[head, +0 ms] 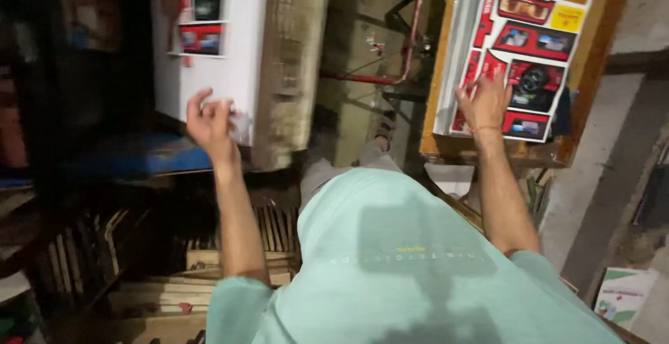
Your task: Picking up, inspecting, and aligning stacks of printed cardboard packaging sheets in a manufacturing workshop.
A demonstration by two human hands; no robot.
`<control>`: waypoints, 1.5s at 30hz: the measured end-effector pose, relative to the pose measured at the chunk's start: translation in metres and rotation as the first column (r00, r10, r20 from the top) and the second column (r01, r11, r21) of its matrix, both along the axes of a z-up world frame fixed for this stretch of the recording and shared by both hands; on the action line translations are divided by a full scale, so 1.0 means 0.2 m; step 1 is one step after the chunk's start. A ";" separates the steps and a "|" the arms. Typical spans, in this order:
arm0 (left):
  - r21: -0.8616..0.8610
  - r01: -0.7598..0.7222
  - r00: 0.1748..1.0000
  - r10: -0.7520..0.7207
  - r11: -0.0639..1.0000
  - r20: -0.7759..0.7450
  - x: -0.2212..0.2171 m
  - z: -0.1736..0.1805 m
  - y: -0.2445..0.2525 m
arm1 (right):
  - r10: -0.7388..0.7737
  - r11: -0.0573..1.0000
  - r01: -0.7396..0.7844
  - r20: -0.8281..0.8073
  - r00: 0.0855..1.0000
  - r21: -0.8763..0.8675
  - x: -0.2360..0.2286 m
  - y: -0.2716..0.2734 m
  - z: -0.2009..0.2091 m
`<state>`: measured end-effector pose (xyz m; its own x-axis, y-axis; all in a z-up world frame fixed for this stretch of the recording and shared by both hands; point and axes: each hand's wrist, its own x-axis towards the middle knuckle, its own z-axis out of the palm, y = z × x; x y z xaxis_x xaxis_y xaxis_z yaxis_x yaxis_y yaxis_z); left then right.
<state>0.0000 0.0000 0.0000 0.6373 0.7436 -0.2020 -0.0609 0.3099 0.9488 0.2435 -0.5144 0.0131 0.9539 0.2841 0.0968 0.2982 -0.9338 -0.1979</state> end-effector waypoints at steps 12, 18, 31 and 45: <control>-0.023 0.641 0.763 -0.634 0.767 0.127 0.49 0.11 -1.41 | -0.045 0.998 0.054 -0.396 0.917 0.013 -0.05 -0.27 0.01; 0.008 0.965 0.263 -0.965 0.263 -0.014 0.79 -0.44 -2.24 | 0.176 0.905 0.114 -0.605 0.777 0.410 0.00 -0.50 0.05; 0.307 0.616 0.765 -0.644 0.725 -0.015 0.95 0.25 -2.22 | 0.016 0.435 0.613 -0.687 0.727 0.659 -0.15 -1.25 -0.15; -0.049 0.247 0.968 -0.243 0.968 0.068 0.48 -0.24 -0.50 | 0.604 0.185 0.662 -0.615 0.507 0.726 -0.07 0.51 -0.07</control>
